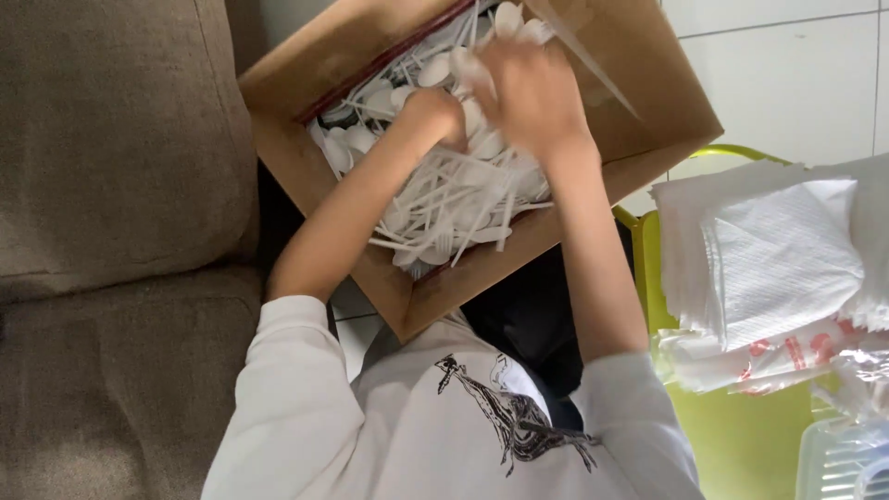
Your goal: Wrapping individual plastic spoons in paper napkins at a workspace.
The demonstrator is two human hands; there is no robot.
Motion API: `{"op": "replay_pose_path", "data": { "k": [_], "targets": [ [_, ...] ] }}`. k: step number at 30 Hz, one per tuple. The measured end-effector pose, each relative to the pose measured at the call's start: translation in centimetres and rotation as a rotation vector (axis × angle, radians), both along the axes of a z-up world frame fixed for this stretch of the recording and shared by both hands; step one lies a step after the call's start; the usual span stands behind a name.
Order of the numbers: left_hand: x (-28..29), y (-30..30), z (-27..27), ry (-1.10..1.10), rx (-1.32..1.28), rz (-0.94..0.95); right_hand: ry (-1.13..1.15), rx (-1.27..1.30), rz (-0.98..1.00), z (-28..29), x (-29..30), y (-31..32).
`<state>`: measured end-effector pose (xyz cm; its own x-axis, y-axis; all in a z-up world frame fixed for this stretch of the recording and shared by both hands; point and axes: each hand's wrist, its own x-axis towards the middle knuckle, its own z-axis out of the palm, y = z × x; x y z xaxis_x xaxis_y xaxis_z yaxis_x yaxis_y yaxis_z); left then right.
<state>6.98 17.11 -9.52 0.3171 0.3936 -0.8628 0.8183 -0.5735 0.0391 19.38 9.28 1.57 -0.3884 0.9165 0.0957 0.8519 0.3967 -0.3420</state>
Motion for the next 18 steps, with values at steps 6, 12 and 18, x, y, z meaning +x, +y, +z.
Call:
{"op": "replay_pose_path", "data": {
  "k": [6, 12, 18],
  "targets": [
    [-2.0, 2.2, -0.5, -0.045, 0.048, 0.057, -0.085, -0.182, -0.094, -12.5, 3.9, 5.5],
    [-4.7, 3.2, 6.1, -0.178, -0.064, 0.359, -0.093, -0.261, -0.13, -10.5, 4.5, 4.2],
    [-6.3, 4.8, -0.1, -0.552, 0.237, 0.28, 0.439, 0.224, -0.141, -7.6, 5.1, 4.6]
  ]
}}
